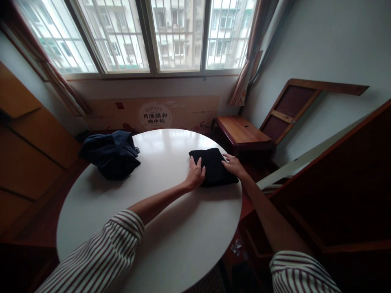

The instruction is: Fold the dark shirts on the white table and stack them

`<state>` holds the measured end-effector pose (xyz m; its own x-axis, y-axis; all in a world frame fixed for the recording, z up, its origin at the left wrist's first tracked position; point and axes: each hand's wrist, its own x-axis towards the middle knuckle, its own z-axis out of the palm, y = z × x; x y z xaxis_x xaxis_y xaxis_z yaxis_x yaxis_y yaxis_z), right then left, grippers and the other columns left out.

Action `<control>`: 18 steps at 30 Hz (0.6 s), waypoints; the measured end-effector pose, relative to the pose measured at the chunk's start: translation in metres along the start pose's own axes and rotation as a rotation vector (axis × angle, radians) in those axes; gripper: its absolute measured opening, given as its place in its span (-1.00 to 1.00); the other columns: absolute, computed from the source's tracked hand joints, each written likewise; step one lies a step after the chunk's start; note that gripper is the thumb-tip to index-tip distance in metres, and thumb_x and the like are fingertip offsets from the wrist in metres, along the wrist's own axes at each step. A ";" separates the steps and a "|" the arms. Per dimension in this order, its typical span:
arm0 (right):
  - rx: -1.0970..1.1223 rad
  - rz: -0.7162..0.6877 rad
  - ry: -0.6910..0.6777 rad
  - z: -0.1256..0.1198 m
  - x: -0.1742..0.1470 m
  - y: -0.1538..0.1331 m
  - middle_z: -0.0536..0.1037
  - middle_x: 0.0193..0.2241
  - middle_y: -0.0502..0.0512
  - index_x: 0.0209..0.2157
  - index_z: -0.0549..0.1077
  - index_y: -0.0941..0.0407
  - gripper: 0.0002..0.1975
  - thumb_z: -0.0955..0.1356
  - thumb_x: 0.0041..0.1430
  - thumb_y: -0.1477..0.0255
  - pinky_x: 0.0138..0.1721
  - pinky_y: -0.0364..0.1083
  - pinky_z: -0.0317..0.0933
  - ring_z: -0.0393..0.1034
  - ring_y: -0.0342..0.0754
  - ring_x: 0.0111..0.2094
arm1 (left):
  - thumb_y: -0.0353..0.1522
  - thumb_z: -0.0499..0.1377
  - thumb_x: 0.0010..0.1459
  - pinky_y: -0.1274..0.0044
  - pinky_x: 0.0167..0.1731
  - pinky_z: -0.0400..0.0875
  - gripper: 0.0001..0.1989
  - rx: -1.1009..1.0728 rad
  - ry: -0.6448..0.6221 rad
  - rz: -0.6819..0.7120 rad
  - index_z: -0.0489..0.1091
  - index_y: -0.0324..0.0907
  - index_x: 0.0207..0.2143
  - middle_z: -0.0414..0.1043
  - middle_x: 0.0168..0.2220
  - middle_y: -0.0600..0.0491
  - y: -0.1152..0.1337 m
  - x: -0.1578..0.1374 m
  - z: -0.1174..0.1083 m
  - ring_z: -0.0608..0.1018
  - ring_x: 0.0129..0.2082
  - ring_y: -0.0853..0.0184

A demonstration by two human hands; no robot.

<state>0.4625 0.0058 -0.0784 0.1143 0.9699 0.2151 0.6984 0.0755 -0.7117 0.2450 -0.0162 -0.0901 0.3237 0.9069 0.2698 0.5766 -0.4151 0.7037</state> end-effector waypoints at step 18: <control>-0.607 -0.067 -0.489 0.084 0.054 -0.087 -0.15 0.42 0.07 0.39 -0.01 -0.04 -0.35 0.06 0.37 0.04 0.25 0.49 -0.44 -0.31 0.32 0.40 | -0.27 -0.07 0.38 0.27 0.23 0.18 -0.58 0.328 -0.273 0.609 0.28 -0.27 0.18 0.36 0.18 -0.16 0.016 -0.093 -0.044 0.34 0.24 0.16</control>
<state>0.3485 0.0706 -0.0606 -0.1682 0.9701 -0.1749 0.9730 0.1350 -0.1872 0.1911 -0.1040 -0.0749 0.8080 0.4768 0.3462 0.4161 -0.8777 0.2375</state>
